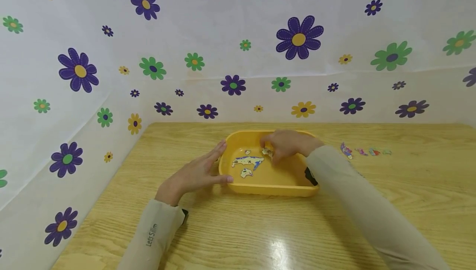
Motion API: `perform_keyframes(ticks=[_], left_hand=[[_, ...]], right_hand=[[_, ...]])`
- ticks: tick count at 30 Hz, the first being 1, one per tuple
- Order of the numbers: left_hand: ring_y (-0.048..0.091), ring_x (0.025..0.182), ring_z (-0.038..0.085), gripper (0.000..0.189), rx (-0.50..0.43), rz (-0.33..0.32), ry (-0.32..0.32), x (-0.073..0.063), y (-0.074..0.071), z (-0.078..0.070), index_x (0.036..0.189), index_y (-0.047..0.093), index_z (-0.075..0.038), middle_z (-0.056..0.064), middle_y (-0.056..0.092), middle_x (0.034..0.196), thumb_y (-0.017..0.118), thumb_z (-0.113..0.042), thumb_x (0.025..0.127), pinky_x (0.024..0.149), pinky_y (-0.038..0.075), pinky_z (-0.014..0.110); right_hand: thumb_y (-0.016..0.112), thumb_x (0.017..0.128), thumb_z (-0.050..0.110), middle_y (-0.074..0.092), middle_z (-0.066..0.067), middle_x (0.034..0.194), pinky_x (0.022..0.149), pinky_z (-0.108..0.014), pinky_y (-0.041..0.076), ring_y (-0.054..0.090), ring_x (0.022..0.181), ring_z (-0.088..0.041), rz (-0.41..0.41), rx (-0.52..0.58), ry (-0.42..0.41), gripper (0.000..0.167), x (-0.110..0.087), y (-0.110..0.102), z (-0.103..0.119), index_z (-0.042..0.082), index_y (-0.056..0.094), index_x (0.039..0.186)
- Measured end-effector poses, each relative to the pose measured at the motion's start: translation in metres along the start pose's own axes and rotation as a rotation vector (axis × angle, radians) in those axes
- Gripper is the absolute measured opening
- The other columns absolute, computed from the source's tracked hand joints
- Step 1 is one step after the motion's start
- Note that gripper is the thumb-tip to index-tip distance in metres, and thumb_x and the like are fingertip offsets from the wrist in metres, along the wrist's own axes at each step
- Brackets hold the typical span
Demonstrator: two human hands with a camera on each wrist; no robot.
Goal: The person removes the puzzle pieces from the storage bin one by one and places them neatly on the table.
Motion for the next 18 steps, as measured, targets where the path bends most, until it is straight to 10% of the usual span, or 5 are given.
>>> perform_keyframes(ticks=[18], left_hand=[[0.016,0.153,0.032,0.106,-0.016,0.001,0.008,0.001,0.001,0.001,0.165,0.011,-0.016,0.001,0.004,0.170,0.067,-0.065,0.089,0.120,0.020,0.058]], right_hand=[[0.077,0.084,0.009,0.053,-0.006,0.076,0.059,-0.030,0.038,0.046,0.067,-0.019,-0.101,0.111,0.039,0.049,-0.038,-0.047,0.001,0.003,0.052,0.126]])
Point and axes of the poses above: each hand's wrist, its own x-axis towards the middle knuckle, its own y-axis out of the palm, z = x × y, the point moved 4 cm from there along x, towards the middle knuckle
